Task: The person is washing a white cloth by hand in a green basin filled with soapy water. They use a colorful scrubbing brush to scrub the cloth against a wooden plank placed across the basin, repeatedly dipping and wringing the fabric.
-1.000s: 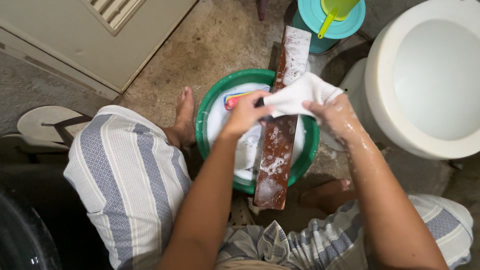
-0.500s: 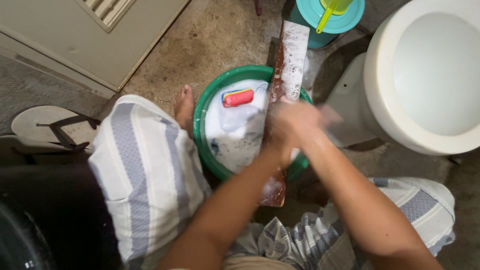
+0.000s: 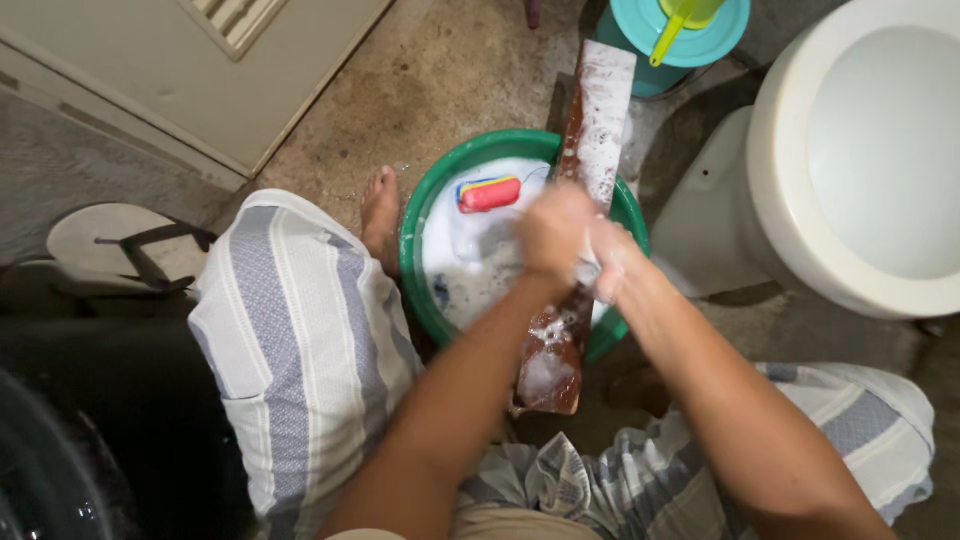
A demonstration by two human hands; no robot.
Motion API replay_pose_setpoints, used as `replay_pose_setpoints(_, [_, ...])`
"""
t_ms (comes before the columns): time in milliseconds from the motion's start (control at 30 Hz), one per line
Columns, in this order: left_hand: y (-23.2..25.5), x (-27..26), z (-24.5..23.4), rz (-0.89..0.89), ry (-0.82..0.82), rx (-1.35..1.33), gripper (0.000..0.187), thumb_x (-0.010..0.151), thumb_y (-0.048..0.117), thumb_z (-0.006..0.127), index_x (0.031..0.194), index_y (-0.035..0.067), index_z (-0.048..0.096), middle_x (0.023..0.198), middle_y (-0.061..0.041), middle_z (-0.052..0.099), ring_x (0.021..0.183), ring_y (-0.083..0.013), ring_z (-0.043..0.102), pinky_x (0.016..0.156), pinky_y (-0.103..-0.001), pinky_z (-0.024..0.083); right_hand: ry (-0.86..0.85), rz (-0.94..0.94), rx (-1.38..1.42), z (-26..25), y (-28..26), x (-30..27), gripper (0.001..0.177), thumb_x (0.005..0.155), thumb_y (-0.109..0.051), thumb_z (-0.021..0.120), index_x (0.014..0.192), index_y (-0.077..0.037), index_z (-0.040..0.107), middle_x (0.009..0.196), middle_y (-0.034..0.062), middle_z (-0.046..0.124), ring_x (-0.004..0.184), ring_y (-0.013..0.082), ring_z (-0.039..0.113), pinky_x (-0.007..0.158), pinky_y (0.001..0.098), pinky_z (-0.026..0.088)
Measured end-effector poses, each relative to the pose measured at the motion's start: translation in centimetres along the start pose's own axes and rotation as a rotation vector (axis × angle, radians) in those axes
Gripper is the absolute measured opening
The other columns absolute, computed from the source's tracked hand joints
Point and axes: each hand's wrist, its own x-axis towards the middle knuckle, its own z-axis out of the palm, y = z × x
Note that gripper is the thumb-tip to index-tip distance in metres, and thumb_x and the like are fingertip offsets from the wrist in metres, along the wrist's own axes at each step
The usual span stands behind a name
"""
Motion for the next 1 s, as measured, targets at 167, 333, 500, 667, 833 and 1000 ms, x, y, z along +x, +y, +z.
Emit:
replay_pose_setpoints(167, [0.6, 0.0, -1.2, -0.202, -0.002, -0.203, 0.012, 0.093, 0.010, 0.057, 0.086, 0.011, 0.066, 0.079, -0.011, 0.069, 0.073, -0.0291, 0.069, 0.067, -0.043, 0.055, -0.278, -0.368, -0.374, 0.8, -0.8, -2.6, 0.019, 0.106, -0.025, 0.058, 0.114, -0.010, 0.067, 0.103, 0.0084, 0.069, 0.087, 0.0230, 0.064, 0.069, 0.0387, 0.051])
replay_pose_setpoints(333, [11.0, -5.1, -0.8, 0.260, -0.099, -0.130, 0.012, 0.080, 0.012, 0.065, 0.071, 0.010, 0.058, 0.071, -0.009, 0.061, 0.071, -0.0311, 0.065, 0.067, -0.047, 0.050, -0.453, -0.966, -0.831, -2.6, -2.0, -3.3, 0.024, 0.107, -0.018, 0.057, 0.127, -0.005, 0.062, 0.110, 0.0111, 0.066, 0.099, 0.0241, 0.064, 0.083, 0.0423, 0.053])
replay_pose_setpoints(500, [-2.4, 1.2, -0.4, 0.121, 0.031, 0.111, 0.015, 0.096, 0.016, 0.062, 0.084, 0.011, 0.069, 0.079, -0.013, 0.067, 0.069, -0.0334, 0.065, 0.064, -0.046, 0.051, 0.010, -0.053, -0.028, 2.0, -2.3, -4.2, 0.028, 0.100, -0.027, 0.057, 0.119, -0.010, 0.066, 0.101, 0.0069, 0.072, 0.088, 0.0207, 0.068, 0.072, 0.0409, 0.057])
replay_pose_setpoints(667, [-11.1, 4.2, -3.5, -0.743, 0.230, -0.817, 0.037, 0.105, 0.034, 0.066, 0.089, 0.001, 0.070, 0.080, 0.001, 0.062, 0.072, -0.0103, 0.055, 0.066, -0.031, 0.046, -0.167, -0.342, -0.112, 1.7, -4.7, -7.8, 0.040, 0.100, -0.030, 0.063, 0.127, 0.000, 0.066, 0.113, 0.0103, 0.074, 0.095, 0.0175, 0.072, 0.082, 0.0330, 0.059])
replay_pose_setpoints(833, [-12.1, 2.7, -2.4, -0.816, 0.090, -0.950, 0.039, 0.100, 0.039, 0.063, 0.081, 0.005, 0.064, 0.071, -0.001, 0.063, 0.064, -0.0144, 0.064, 0.060, -0.030, 0.051, -0.162, -0.469, -0.268, -1.2, -4.7, -7.1, 0.037, 0.093, -0.010, 0.069, 0.128, 0.003, 0.066, 0.113, 0.0099, 0.075, 0.098, 0.0158, 0.071, 0.086, 0.0298, 0.057])
replay_pose_setpoints(1000, [-21.7, -7.2, 2.4, -1.156, -0.136, -0.920, 0.028, 0.100, 0.030, 0.065, 0.090, 0.004, 0.068, 0.079, -0.004, 0.065, 0.068, -0.0157, 0.061, 0.060, -0.031, 0.051, 0.069, -0.334, -0.677, -2.1, -3.2, -5.4, 0.026, 0.095, -0.006, 0.067, 0.118, 0.005, 0.074, 0.101, 0.0119, 0.077, 0.086, 0.0179, 0.067, 0.081, 0.0303, 0.054])
